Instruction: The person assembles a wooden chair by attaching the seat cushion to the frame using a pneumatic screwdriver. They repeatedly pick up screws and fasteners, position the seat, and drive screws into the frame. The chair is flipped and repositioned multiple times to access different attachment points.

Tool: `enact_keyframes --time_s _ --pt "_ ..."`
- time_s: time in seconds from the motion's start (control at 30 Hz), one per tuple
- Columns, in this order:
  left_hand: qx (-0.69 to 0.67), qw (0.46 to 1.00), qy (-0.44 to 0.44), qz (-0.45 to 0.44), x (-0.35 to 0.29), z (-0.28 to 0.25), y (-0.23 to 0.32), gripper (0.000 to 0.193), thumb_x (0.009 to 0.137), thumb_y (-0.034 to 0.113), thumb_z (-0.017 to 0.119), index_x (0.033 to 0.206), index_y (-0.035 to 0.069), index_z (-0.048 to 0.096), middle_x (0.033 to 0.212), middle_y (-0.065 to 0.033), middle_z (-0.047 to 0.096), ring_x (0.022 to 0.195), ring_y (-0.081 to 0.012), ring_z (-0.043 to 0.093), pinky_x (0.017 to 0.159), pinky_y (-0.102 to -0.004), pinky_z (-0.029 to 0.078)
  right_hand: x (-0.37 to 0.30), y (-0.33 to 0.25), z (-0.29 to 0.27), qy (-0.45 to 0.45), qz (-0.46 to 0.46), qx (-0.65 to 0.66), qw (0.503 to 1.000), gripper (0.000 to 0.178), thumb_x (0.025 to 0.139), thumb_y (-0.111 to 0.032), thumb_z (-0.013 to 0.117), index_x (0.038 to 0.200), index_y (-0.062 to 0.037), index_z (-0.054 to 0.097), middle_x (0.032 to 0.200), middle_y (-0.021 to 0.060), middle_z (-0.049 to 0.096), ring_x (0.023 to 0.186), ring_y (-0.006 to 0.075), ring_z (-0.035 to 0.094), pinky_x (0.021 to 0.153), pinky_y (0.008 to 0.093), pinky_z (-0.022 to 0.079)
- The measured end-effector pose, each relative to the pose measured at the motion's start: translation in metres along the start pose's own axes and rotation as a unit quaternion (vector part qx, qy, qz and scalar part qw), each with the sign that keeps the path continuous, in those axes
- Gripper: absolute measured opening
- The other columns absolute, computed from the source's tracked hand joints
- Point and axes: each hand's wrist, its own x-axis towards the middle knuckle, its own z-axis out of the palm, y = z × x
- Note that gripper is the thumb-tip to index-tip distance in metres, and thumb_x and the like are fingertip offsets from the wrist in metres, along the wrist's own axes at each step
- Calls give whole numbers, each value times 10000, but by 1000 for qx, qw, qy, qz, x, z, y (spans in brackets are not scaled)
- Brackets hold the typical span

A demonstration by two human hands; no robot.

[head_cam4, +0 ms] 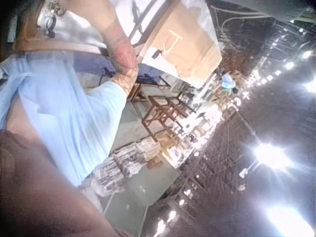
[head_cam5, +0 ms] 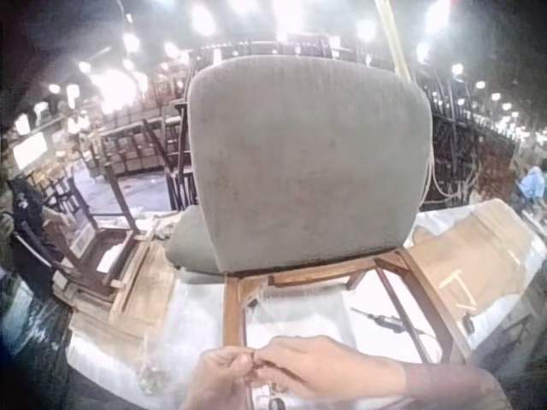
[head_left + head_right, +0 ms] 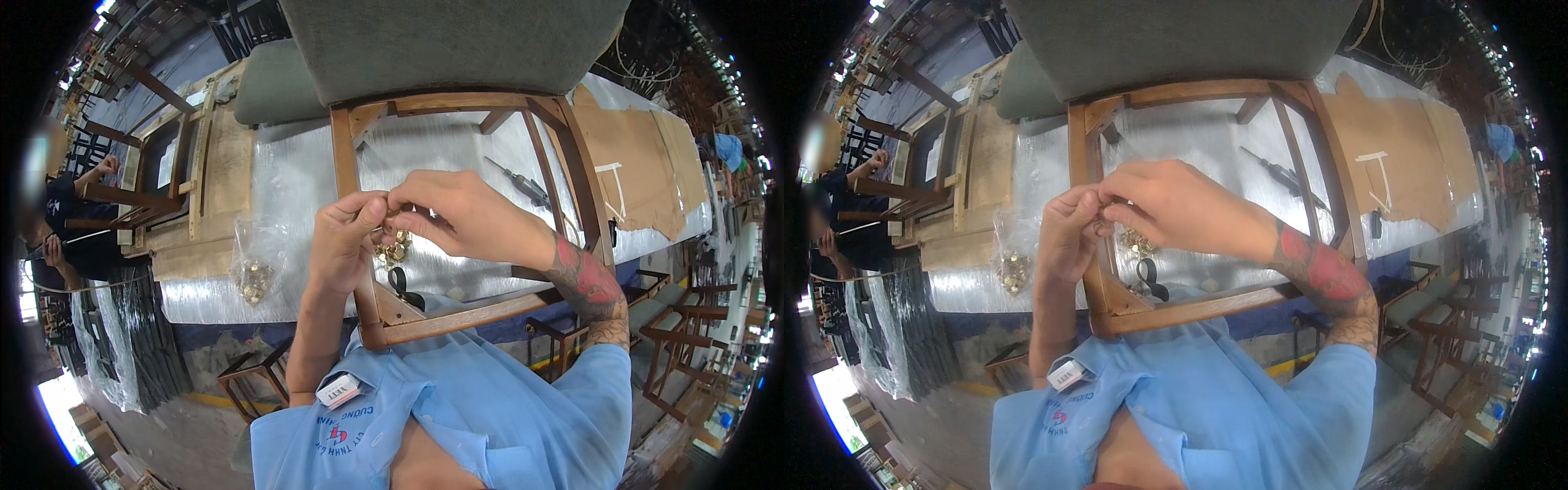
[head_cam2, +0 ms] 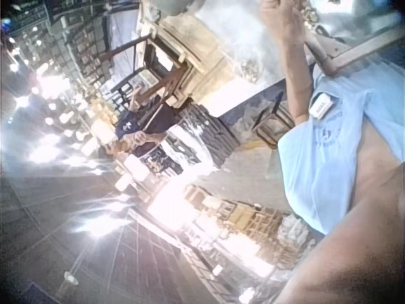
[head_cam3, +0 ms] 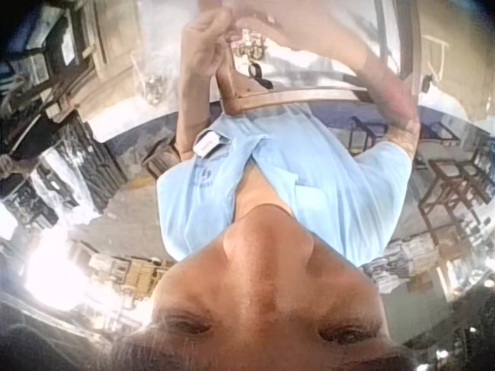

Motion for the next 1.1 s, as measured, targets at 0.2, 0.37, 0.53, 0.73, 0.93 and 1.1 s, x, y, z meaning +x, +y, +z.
enact_keyframes --time_s 0.2,0.37,0.53,0.73,0.93,1.1 --pt "10 1000 -12 -13 11 1 0 320 980 259 624 1044 -53 648 921 -90 690 763 -97 628 649 -213 495 -6 2 -10 -24 16 -38 999 215 865 -104 700 1055 -38 623 882 102 649 705 295 643 610 365 515" --pt "49 999 -3 -14 19 5 -2 335 981 283 619 1035 -47 648 864 -66 663 716 -80 592 616 -202 470 -11 9 -10 -29 20 -118 992 213 864 -123 703 1056 -57 636 860 97 651 684 289 650 579 353 517" --pt "64 998 -23 -4 23 7 4 337 993 299 600 1028 -33 648 834 -60 652 699 -89 586 603 -213 462 -8 11 -5 80 14 -28 996 181 877 -151 699 1024 -49 672 786 100 675 631 228 659 549 305 512" --pt "68 997 30 3 27 1 13 293 1019 284 555 1041 3 632 825 -73 657 688 -85 591 570 -207 466 2 45 -24 224 268 110 931 191 962 -145 603 1007 22 683 764 53 683 658 84 658 566 250 493" --pt "94 993 68 3 30 -20 27 251 1031 288 531 988 53 611 833 -84 687 607 -54 618 460 -144 423 -12 158 -58 191 272 -318 888 215 910 -255 640 878 -62 727 776 163 689 709 349 676 638 441 528" --pt "61 991 118 21 34 -21 30 245 1022 215 543 1078 -16 600 919 -129 700 744 -111 688 609 -167 553 2 159 -55 213 357 -335 845 242 858 -309 692 809 -75 731 739 167 670 709 376 660 647 461 519"
